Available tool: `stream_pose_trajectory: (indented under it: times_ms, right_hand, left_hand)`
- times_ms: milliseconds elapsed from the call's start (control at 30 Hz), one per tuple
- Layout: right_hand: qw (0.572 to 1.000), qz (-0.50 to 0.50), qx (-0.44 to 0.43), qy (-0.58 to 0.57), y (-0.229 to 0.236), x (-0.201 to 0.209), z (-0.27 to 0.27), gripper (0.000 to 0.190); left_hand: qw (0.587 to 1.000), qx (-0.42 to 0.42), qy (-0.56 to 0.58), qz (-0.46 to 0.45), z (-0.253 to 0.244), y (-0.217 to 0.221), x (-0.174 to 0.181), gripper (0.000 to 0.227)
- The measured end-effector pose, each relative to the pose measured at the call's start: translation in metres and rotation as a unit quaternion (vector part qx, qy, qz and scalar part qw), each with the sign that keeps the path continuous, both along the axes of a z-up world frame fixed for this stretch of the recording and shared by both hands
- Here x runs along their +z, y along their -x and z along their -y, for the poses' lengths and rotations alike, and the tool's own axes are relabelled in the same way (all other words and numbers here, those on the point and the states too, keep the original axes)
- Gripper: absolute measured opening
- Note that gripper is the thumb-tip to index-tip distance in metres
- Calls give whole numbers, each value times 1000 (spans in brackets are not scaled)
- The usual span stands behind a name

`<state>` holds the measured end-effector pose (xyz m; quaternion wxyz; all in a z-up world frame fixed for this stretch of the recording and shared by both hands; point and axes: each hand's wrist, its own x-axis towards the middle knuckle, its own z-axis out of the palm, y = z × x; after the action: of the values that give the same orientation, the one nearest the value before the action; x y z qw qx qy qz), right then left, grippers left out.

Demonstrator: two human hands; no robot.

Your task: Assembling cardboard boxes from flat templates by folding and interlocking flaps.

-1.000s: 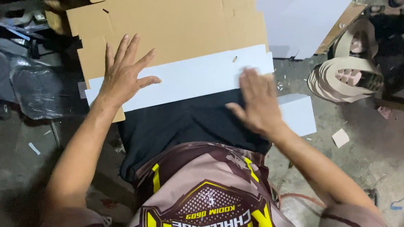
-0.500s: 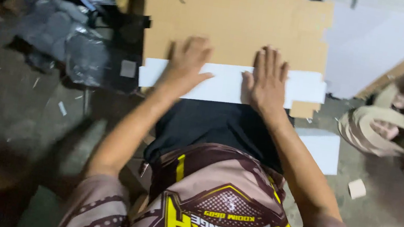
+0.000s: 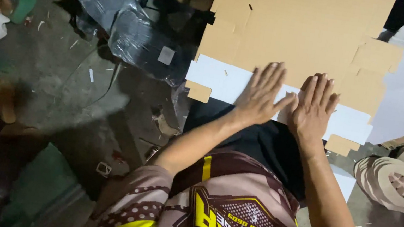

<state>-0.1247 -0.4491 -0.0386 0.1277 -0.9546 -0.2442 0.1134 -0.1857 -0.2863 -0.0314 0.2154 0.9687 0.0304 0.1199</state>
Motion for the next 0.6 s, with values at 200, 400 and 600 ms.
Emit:
stream_pose_trajectory:
  times_ms: [200,400,600]
  right_hand:
    - [999,-32,-19,15,-1,13,-7,80]
    - [1000,-15,-19,9,-3,0,-4,81]
    - [997,69,-8,-23,-1,5,0,70]
  left_hand:
    - [990,74,-119,14,-74,19,2,71]
    - [974,138,-171,-46,-161,45,-15,71]
    - [991,-21,-123,40,-147,16,22,60]
